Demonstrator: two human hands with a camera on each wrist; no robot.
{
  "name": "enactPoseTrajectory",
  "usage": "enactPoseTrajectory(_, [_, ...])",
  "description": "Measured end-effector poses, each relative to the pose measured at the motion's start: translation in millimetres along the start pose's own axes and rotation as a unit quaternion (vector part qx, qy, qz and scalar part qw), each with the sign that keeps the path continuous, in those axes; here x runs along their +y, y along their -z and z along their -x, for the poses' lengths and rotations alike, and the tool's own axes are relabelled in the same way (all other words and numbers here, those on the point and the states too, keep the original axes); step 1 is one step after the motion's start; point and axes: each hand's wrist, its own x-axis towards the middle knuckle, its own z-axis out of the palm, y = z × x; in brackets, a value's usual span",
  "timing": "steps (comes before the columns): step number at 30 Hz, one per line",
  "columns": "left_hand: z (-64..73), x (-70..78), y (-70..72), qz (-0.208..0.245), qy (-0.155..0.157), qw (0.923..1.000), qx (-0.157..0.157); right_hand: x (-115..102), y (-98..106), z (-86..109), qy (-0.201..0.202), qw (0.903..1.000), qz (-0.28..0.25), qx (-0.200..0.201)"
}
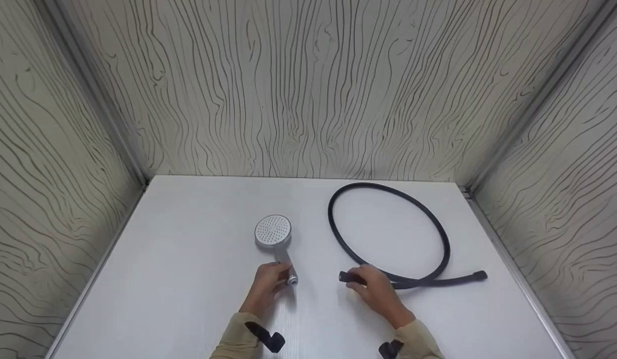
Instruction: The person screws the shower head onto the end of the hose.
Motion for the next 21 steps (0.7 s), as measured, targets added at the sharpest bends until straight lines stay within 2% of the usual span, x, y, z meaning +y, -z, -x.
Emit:
enactPoseTrajectory(3, [0.8,1.2,-1.2,-0.002,0.000,1.0000,0.004,-0.3,0.5,-0.7,0.004,1.0000,0.000,0.003])
enactPoseTrajectory(10, [6.1,3.1,-4.8,-0.005,-0.023,0.9997,0.006,0.0,1.2,-1.0,0.042,0.9986,-0.003,0.031])
enactPoseTrajectory(21, [11.3,8.3,-8.6,-0.004,-0.027,0.9996,0.008,-4.9,4.6,-1.4,0.030,0.9986,-0.012,0.041])
